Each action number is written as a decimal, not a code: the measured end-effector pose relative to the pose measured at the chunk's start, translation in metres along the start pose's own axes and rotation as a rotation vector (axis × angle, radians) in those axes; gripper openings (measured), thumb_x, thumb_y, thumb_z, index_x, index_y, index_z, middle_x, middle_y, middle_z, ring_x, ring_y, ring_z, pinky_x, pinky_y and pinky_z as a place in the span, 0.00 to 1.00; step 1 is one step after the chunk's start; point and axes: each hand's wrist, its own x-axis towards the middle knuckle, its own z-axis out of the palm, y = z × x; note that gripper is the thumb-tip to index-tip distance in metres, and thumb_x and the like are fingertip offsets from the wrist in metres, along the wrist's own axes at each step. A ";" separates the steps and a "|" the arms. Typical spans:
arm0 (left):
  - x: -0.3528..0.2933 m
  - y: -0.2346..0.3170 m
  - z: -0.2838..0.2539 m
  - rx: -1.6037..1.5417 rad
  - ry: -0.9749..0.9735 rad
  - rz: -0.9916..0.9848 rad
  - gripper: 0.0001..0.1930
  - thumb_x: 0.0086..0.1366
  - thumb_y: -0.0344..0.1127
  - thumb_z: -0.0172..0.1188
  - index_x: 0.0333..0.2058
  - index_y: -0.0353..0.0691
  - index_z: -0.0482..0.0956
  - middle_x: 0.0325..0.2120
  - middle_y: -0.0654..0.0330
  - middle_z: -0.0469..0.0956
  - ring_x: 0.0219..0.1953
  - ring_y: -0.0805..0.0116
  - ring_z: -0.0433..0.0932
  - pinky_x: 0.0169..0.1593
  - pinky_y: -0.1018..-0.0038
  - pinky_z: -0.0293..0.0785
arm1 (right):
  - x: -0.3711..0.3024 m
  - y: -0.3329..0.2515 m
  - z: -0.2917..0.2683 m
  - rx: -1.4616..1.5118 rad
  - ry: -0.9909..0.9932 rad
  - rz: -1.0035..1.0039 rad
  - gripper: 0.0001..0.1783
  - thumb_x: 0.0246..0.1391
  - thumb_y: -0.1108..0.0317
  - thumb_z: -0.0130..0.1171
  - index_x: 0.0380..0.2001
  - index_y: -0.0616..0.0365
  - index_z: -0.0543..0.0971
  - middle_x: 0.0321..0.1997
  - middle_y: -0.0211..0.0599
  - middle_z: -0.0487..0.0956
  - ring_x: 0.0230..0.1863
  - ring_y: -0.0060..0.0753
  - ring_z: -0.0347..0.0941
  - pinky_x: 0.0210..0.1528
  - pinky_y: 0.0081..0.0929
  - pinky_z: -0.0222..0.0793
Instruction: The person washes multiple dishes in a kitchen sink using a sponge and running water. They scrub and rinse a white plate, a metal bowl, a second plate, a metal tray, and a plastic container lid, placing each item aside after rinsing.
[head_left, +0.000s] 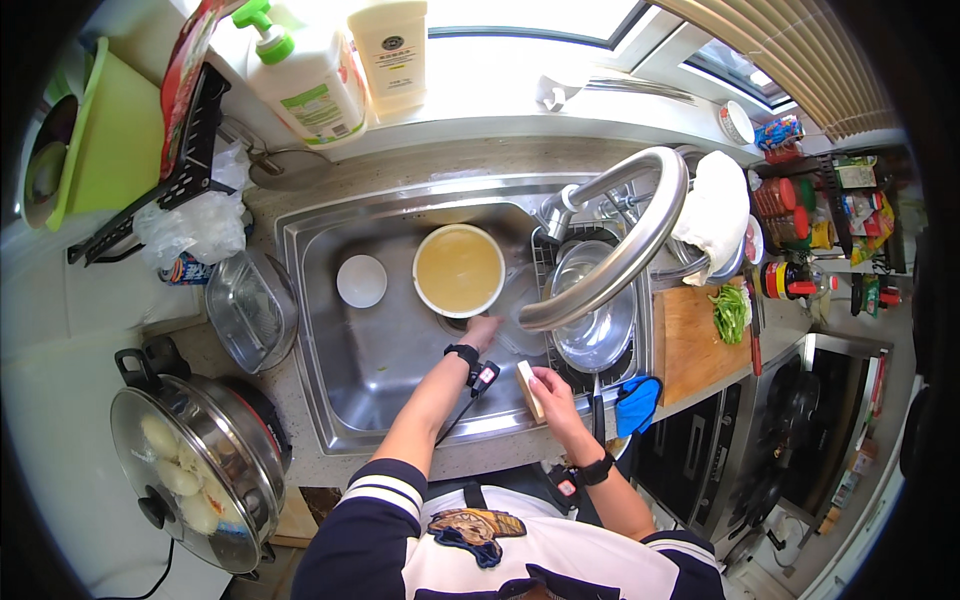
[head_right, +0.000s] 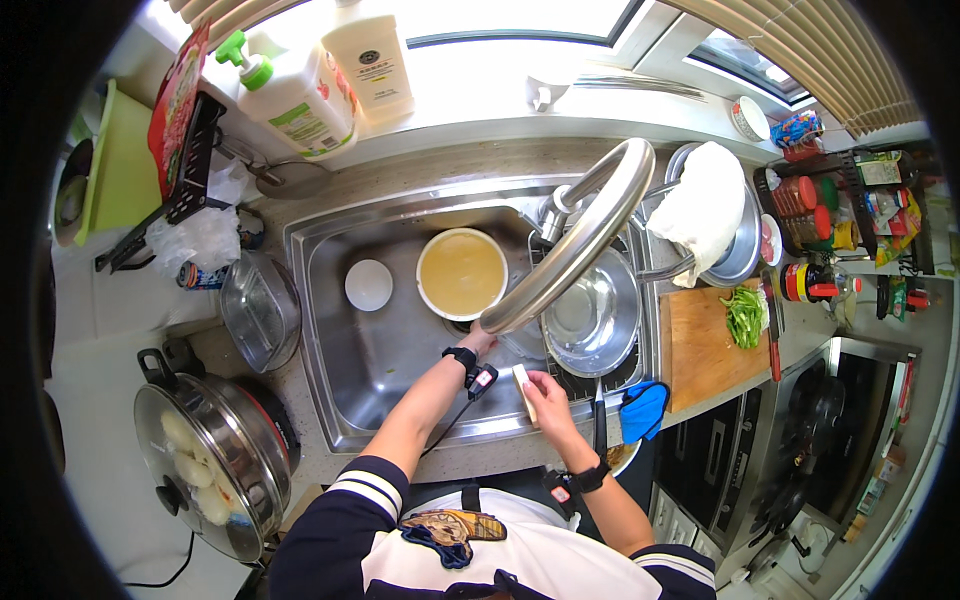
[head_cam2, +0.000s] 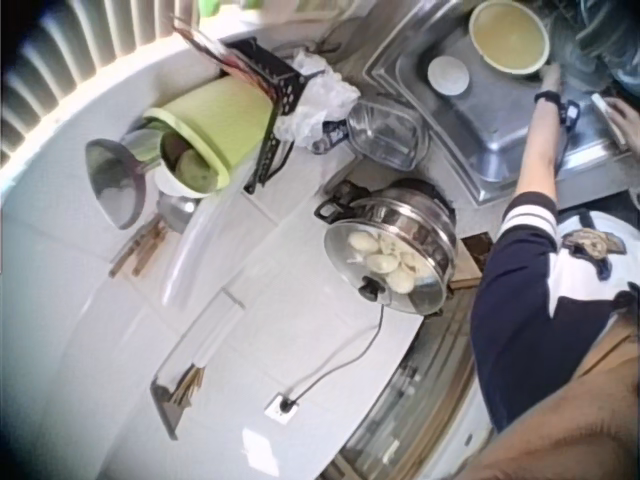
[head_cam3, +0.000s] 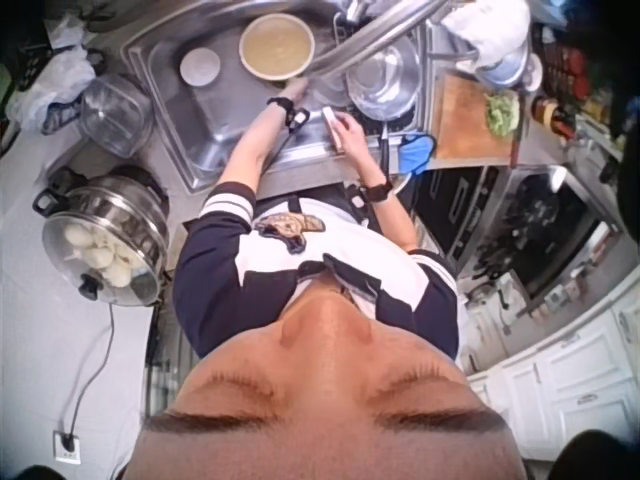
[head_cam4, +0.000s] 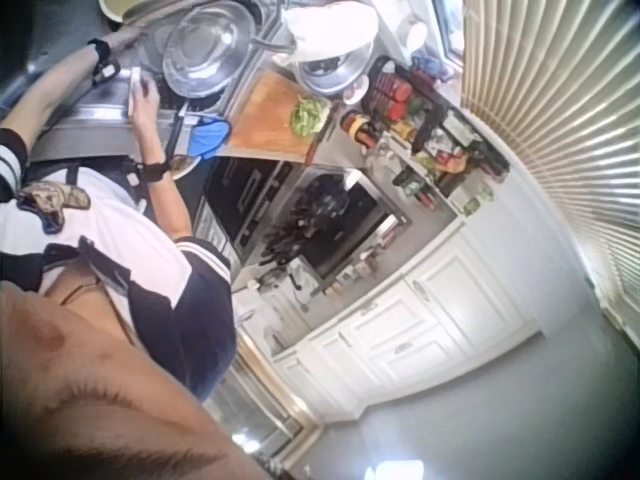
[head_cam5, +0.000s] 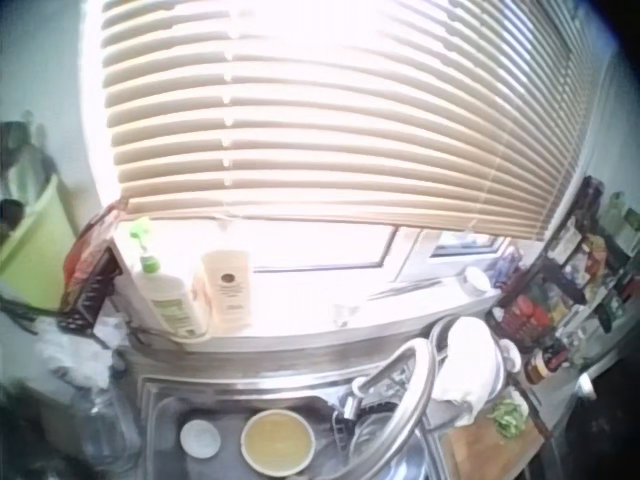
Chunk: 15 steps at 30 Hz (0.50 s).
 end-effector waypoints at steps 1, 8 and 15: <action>0.001 -0.003 0.004 0.020 0.086 0.004 0.23 0.56 0.43 0.70 0.43 0.29 0.79 0.33 0.53 0.80 0.30 0.64 0.76 0.39 0.69 0.75 | -0.005 0.000 -0.003 0.047 0.018 0.031 0.18 0.65 0.64 0.56 0.53 0.63 0.75 0.44 0.31 0.79 0.44 0.21 0.73 0.47 0.21 0.69; -0.036 0.004 0.019 0.095 -0.095 0.069 0.09 0.60 0.36 0.66 0.34 0.42 0.76 0.25 0.64 0.76 0.24 0.72 0.75 0.26 0.71 0.72 | -0.024 0.006 -0.015 0.154 0.032 0.014 0.19 0.66 0.62 0.56 0.54 0.63 0.73 0.43 0.32 0.77 0.41 0.20 0.73 0.43 0.21 0.71; -0.094 0.026 -0.002 0.060 -0.023 0.547 0.15 0.59 0.26 0.62 0.21 0.41 0.63 0.21 0.62 0.74 0.26 0.70 0.81 0.23 0.73 0.71 | -0.014 0.002 -0.012 0.130 0.097 -0.052 0.19 0.63 0.65 0.58 0.53 0.66 0.75 0.46 0.34 0.79 0.46 0.22 0.73 0.51 0.23 0.69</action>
